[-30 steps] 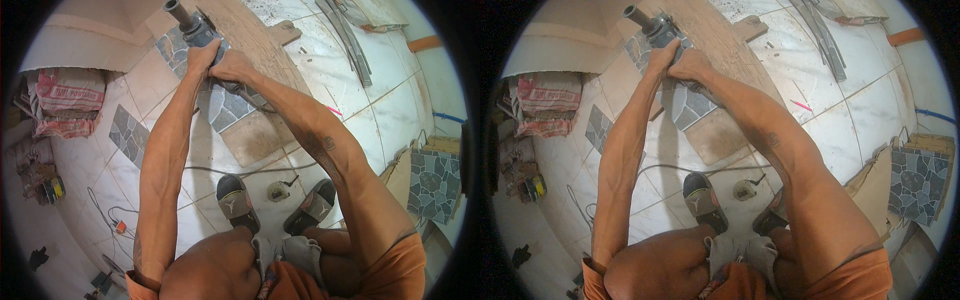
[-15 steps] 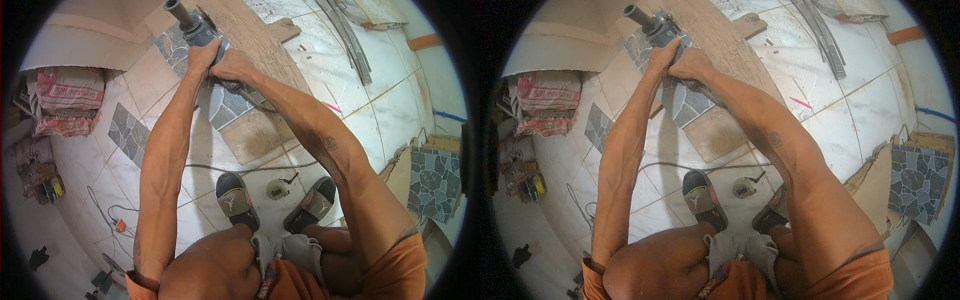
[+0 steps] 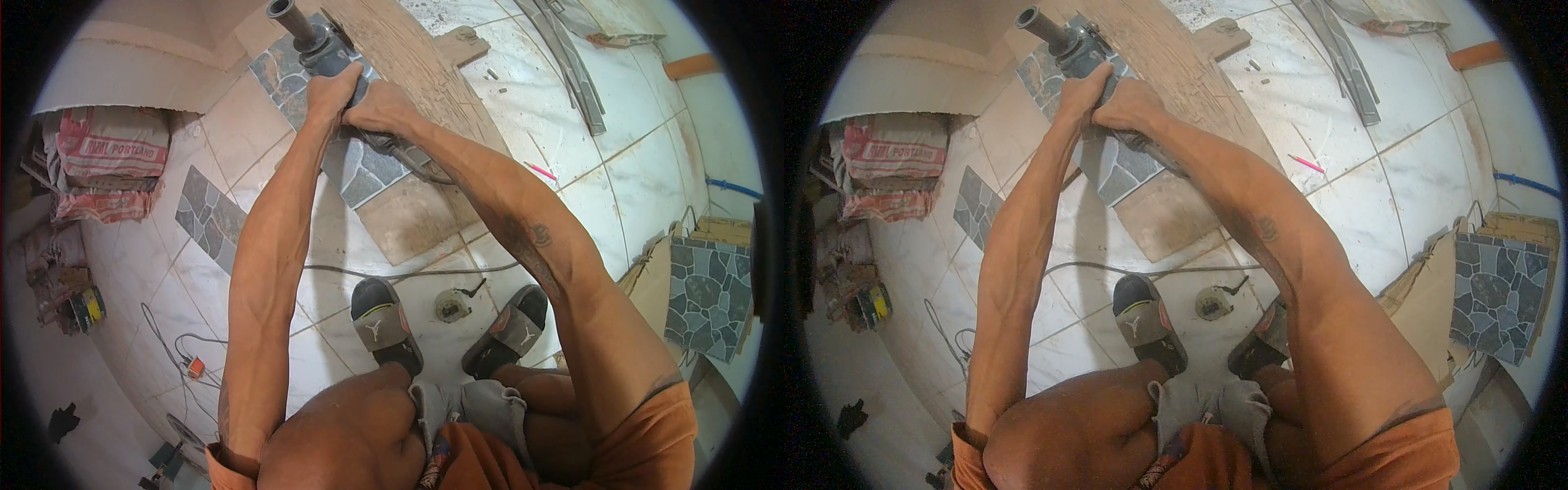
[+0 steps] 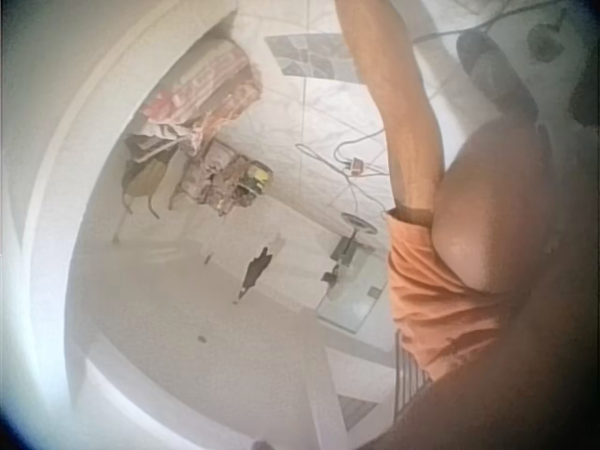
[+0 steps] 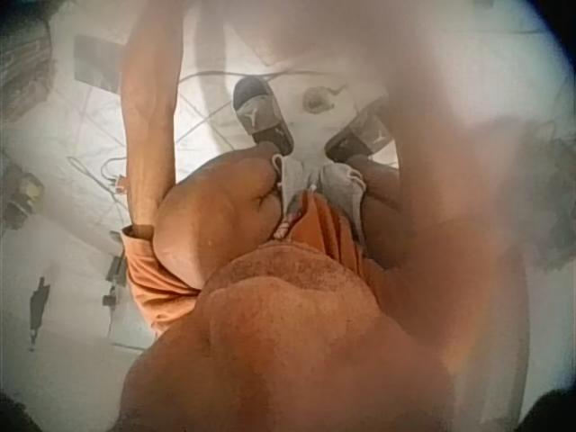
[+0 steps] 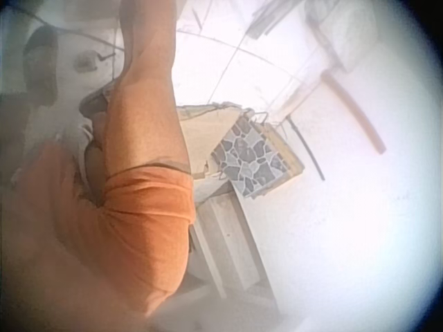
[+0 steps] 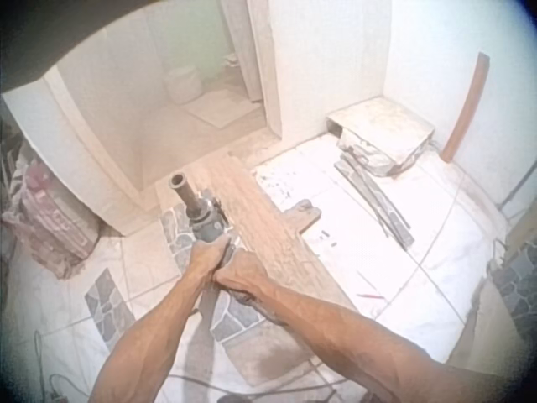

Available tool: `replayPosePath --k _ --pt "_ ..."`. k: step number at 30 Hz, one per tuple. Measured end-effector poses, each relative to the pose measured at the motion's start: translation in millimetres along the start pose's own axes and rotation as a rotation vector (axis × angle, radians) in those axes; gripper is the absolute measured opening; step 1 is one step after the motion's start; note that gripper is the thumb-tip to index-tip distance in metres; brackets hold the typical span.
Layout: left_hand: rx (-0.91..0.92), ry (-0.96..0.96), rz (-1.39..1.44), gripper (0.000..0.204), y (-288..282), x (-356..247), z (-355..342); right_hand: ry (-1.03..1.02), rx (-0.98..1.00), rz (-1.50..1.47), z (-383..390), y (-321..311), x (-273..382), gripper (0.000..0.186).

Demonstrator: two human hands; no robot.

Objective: The person uses an angle grinder to cut and shape ceramic tiles, using a tape measure for accuracy.

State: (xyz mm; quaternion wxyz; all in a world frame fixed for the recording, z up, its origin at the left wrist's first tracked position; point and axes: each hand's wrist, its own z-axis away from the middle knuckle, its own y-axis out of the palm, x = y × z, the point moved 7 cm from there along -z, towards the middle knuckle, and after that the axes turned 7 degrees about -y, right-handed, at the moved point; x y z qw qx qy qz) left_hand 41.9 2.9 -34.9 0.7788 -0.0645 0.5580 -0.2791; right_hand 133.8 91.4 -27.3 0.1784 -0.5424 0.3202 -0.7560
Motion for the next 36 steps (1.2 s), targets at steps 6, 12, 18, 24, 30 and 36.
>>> replayPosePath --k 6,12,18,24,30,36 --pt "-0.025 -0.001 -0.033 0.049 -0.7 -2.6 9.2 -0.033 0.002 0.008 2.4 1.0 -1.0 0.049" --pt "-0.009 -0.011 -0.023 0.049 1.9 -2.0 15.7 -0.017 -0.001 0.015 7.0 1.4 -4.8 0.050" --pt "-0.026 0.018 0.000 0.050 1.4 5.2 7.0 -0.026 -0.003 -0.032 11.2 2.2 -3.0 0.068" --pt "-0.003 -0.016 0.014 0.049 7.6 8.6 12.5 -0.007 0.010 -0.009 16.0 1.2 -6.8 0.056" --pt "-0.003 0.003 -0.006 0.048 7.1 9.5 14.3 -0.013 0.004 -0.020 20.9 0.2 -6.6 0.054" --pt "0.001 0.027 0.001 0.048 10.9 16.0 8.6 -0.025 -0.006 0.004 21.6 2.2 -8.8 0.048"
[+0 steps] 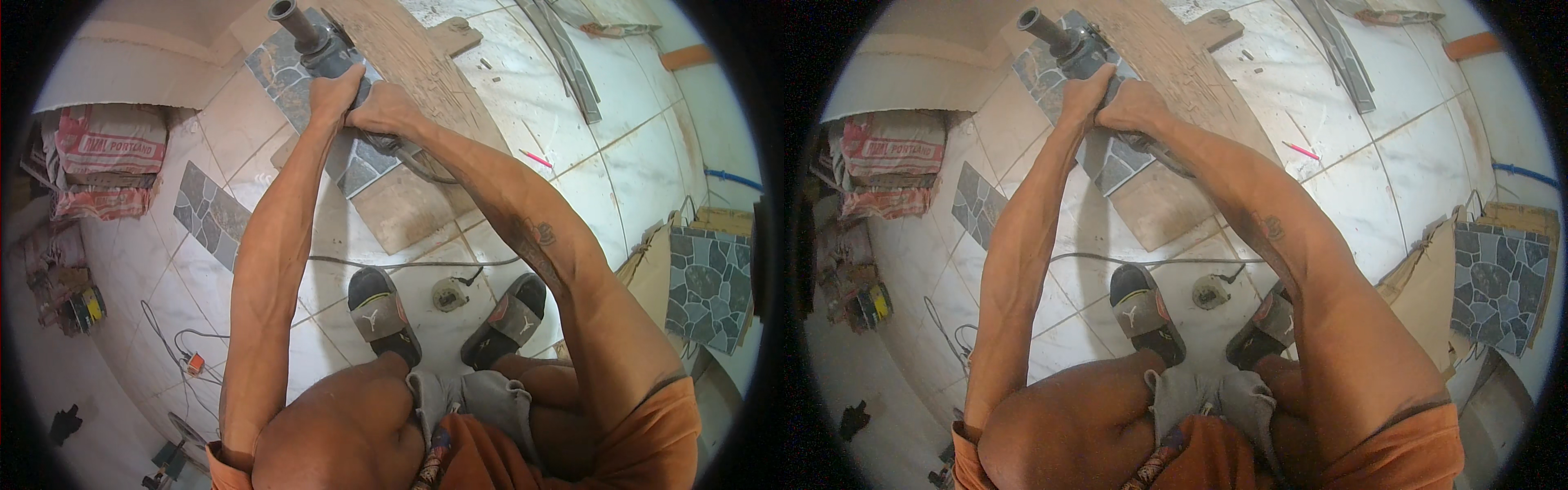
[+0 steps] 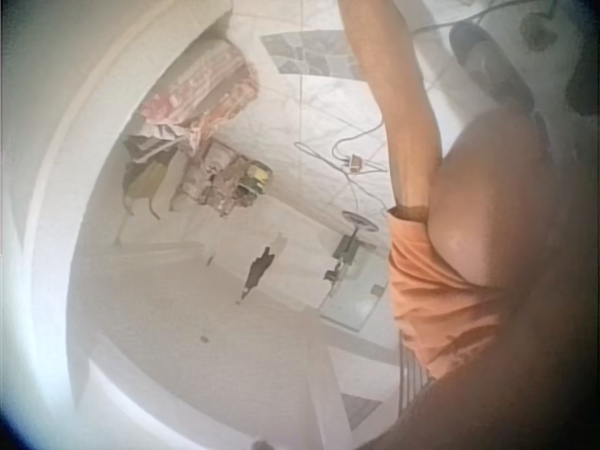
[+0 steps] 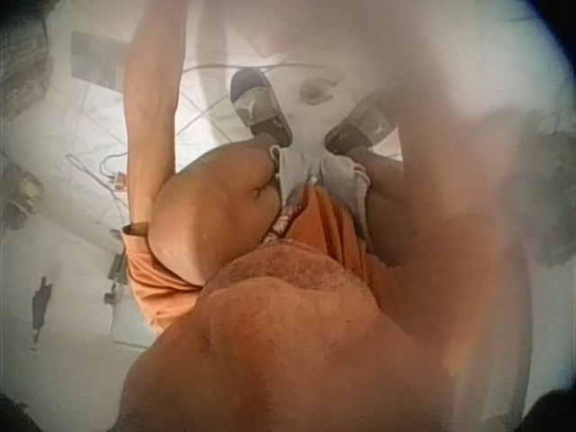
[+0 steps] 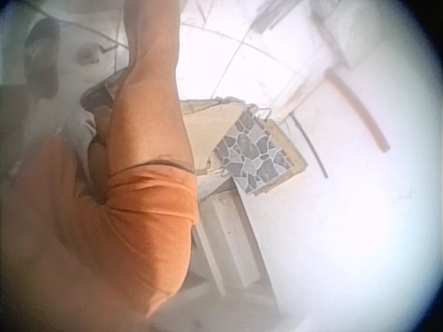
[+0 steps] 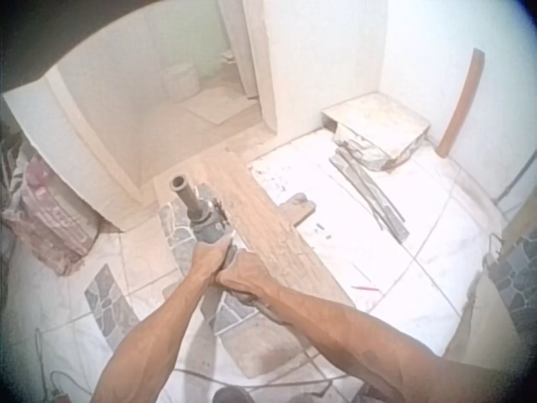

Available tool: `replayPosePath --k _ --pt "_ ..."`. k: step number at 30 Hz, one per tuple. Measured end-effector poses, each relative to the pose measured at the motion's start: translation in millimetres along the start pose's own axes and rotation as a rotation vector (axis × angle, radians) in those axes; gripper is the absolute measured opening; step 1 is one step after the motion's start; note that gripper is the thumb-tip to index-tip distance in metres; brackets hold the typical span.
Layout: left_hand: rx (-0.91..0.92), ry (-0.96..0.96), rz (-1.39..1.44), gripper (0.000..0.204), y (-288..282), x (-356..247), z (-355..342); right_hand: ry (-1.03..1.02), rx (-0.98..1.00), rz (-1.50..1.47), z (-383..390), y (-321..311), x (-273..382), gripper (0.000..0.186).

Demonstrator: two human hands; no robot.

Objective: The person uses an angle grinder to cut and shape ceramic tiles, using a tape measure for accuracy.

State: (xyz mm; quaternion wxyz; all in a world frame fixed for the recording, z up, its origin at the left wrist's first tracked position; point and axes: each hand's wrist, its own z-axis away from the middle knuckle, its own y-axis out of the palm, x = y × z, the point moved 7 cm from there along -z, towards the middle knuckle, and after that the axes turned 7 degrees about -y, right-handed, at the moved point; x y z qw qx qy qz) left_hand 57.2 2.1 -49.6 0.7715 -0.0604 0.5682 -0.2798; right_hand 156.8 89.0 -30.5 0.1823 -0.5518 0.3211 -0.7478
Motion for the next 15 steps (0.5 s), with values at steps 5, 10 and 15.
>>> replayPosePath --k 5,10,15 --pt "-0.009 -0.005 0.003 0.049 -0.8 2.6 2.9 0.002 0.032 -0.048 4.4 1.6 -0.3 0.070" --pt "0.008 -0.014 -0.024 0.052 -1.1 -4.6 0.7 -0.028 -0.003 -0.067 -3.1 0.3 -2.1 0.072" --pt "-0.022 -0.015 -0.026 0.052 -3.9 -6.6 1.7 0.019 0.038 -0.056 -6.6 2.7 -1.8 0.073"
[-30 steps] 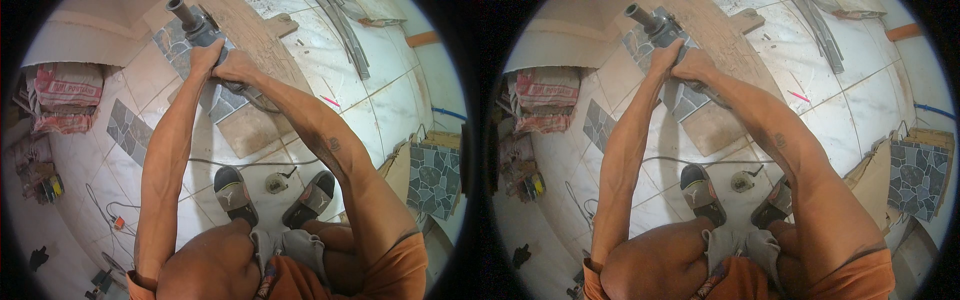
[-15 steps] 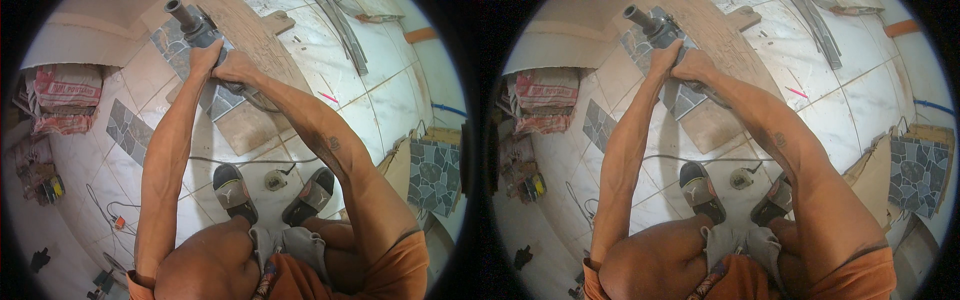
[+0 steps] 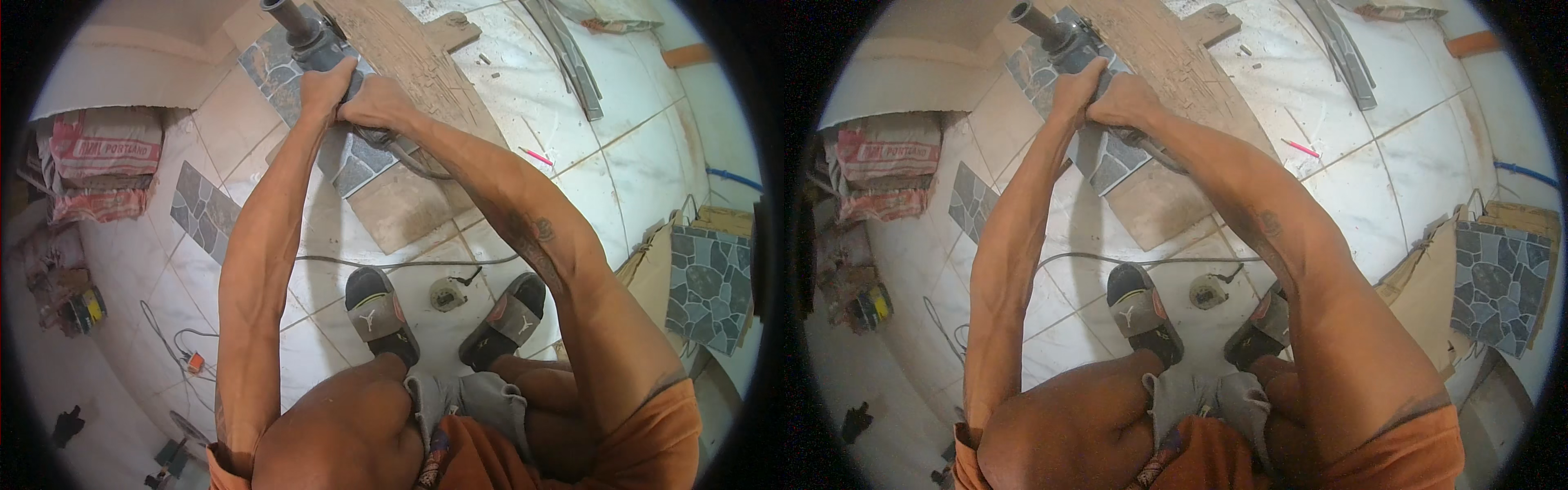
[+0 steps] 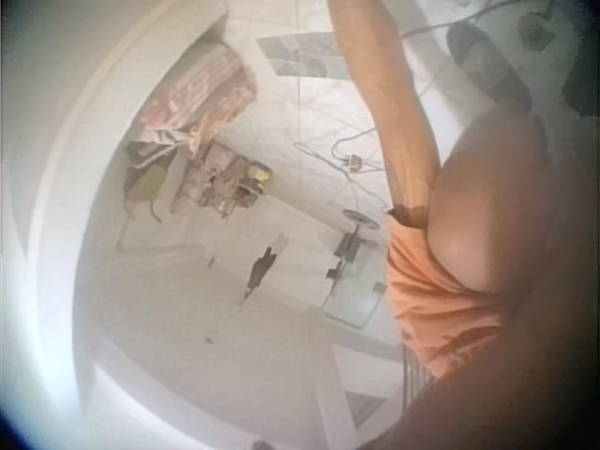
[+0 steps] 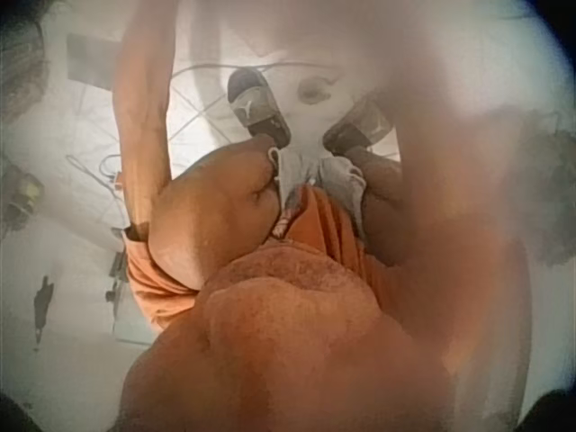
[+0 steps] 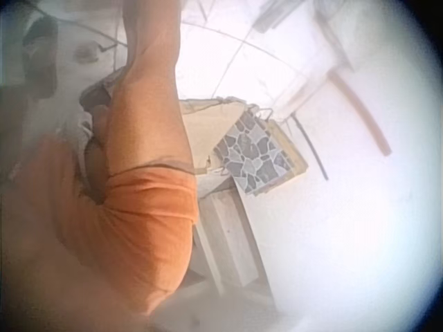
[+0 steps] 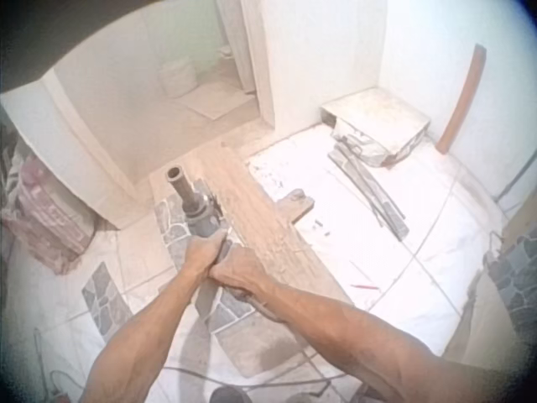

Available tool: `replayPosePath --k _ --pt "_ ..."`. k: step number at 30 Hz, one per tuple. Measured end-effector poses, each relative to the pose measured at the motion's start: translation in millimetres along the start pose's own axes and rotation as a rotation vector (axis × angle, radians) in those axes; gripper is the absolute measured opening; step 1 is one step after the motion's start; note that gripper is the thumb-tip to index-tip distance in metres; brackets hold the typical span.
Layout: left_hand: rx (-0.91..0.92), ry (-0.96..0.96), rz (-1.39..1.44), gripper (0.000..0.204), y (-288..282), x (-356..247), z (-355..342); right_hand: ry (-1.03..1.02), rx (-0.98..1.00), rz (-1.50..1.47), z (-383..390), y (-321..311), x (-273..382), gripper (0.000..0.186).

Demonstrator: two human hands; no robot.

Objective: The person uses an angle grinder to cut and shape ceramic tiles, using a tape measure for accuracy.

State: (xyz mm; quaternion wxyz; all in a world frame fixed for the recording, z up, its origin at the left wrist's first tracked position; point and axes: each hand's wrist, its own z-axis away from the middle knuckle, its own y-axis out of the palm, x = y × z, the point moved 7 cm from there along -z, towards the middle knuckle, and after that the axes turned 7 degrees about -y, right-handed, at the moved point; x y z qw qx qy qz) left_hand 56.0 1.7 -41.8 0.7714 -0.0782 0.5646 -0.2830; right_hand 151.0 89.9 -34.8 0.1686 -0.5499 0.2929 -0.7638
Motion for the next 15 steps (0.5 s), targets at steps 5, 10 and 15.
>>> replayPosePath --k 5,10,15 --pt "0.007 0.004 -0.041 0.052 3.4 -1.7 6.4 -0.015 -0.003 0.010 5.8 -3.0 -1.1 0.073" --pt "-0.010 0.021 -0.068 0.054 0.7 1.5 1.0 0.002 -0.005 -0.002 6.6 -1.1 -1.3 0.073" --pt "0.009 0.026 -0.057 0.055 5.7 3.6 6.3 0.004 -0.004 0.018 9.9 -0.2 -6.6 0.073"
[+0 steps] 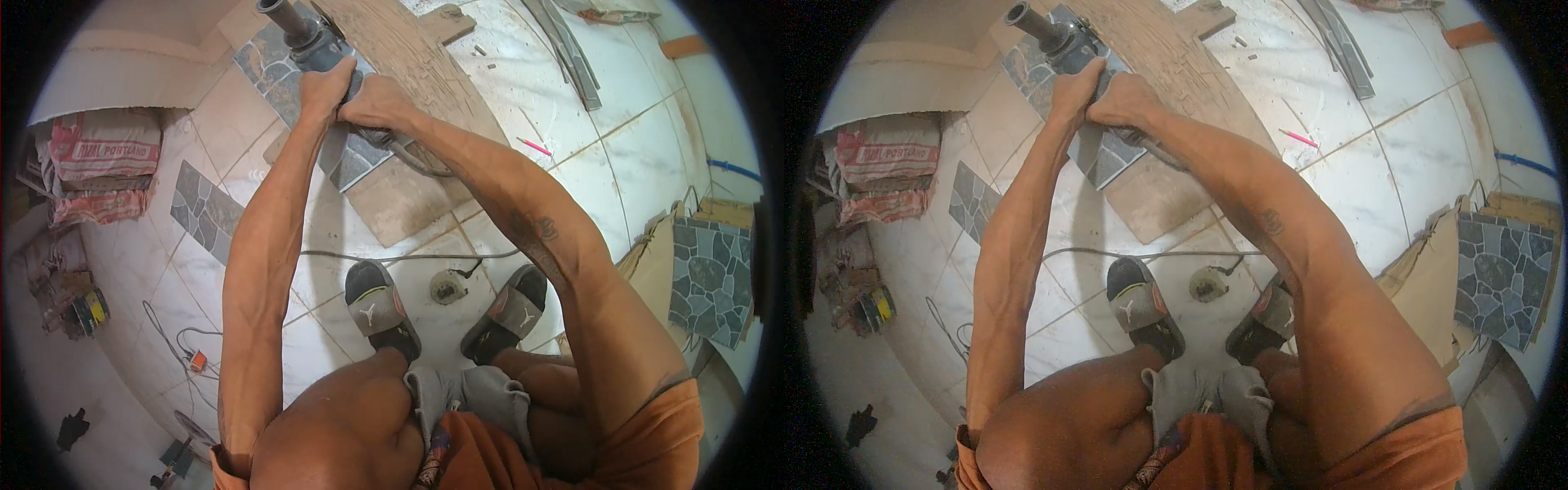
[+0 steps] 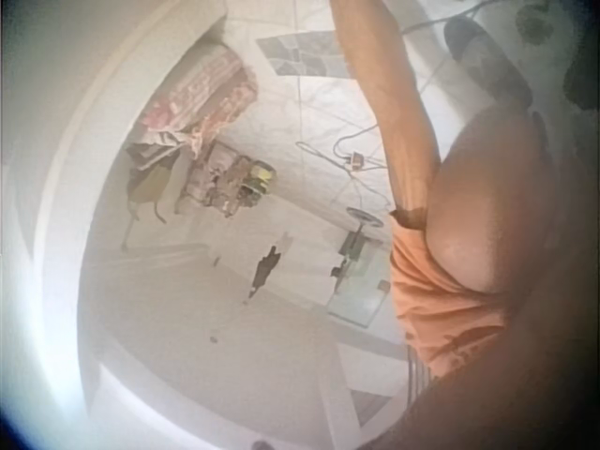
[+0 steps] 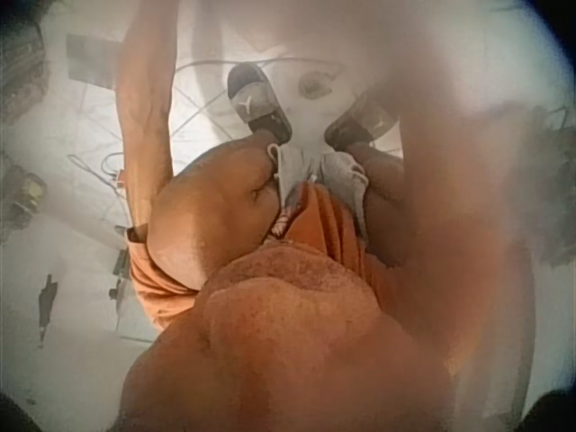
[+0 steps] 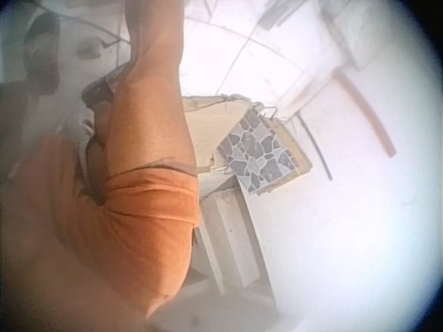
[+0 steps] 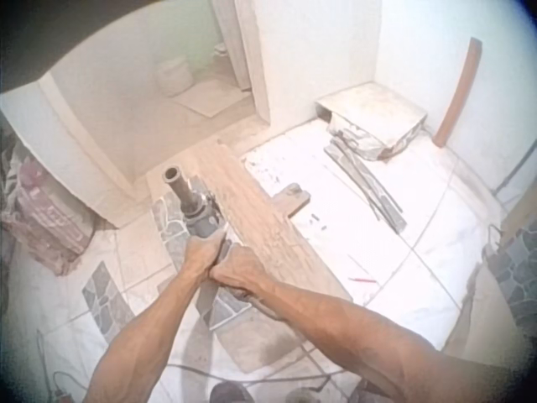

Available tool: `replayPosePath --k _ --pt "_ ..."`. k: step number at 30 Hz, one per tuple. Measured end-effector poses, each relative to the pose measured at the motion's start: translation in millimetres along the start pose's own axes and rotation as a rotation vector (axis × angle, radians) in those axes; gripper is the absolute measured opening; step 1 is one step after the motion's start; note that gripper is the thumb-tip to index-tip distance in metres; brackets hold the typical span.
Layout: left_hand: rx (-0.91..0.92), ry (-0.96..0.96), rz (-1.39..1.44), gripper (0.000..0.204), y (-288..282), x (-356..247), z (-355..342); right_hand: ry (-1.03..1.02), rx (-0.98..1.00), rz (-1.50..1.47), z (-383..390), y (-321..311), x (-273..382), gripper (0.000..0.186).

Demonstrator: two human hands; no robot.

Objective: The person uses an angle grinder to cut and shape ceramic tiles, using a tape measure for accuracy.

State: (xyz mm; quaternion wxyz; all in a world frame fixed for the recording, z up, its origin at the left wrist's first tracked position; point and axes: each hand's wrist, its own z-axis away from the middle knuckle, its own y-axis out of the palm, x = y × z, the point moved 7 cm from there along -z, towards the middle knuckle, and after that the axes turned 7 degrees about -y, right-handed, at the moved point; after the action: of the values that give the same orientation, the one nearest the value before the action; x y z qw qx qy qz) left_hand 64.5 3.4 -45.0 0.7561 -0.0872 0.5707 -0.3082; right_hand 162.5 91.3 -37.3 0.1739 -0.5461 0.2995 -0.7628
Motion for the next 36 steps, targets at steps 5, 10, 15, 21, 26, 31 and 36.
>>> replayPosePath --k 5,10,15,21,26,31,36 --pt "-0.014 -0.010 -0.003 0.055 0.6 5.9 0.9 -0.011 -0.014 0.001 3.8 2.5 -0.5 0.070" --pt "0.004 -0.022 0.056 0.054 2.6 8.7 3.5 -0.011 -0.021 -0.008 6.6 2.2 -0.8 0.059" --pt "0.029 -0.014 0.039 0.049 5.5 6.2 7.8 -0.003 0.012 -0.039 8.9 2.5 -3.6 0.066" --pt "0.037 -0.005 0.048 0.047 5.2 6.5 11.8 -0.009 0.003 -0.022 13.1 2.5 -2.5 0.068" --pt "0.032 -0.005 0.018 0.047 4.3 7.3 14.4 -0.025 0.005 -0.008 17.2 1.5 -0.1 0.069" --pt "0.046 0.010 0.049 0.047 7.9 7.5 18.4 -0.020 -0.037 0.007 22.6 -0.9 -0.7 0.052" --pt "0.034 0.004 0.031 0.047 7.6 11.8 17.0 -0.016 -0.030 0.009 25.7 -1.0 0.3 0.052"
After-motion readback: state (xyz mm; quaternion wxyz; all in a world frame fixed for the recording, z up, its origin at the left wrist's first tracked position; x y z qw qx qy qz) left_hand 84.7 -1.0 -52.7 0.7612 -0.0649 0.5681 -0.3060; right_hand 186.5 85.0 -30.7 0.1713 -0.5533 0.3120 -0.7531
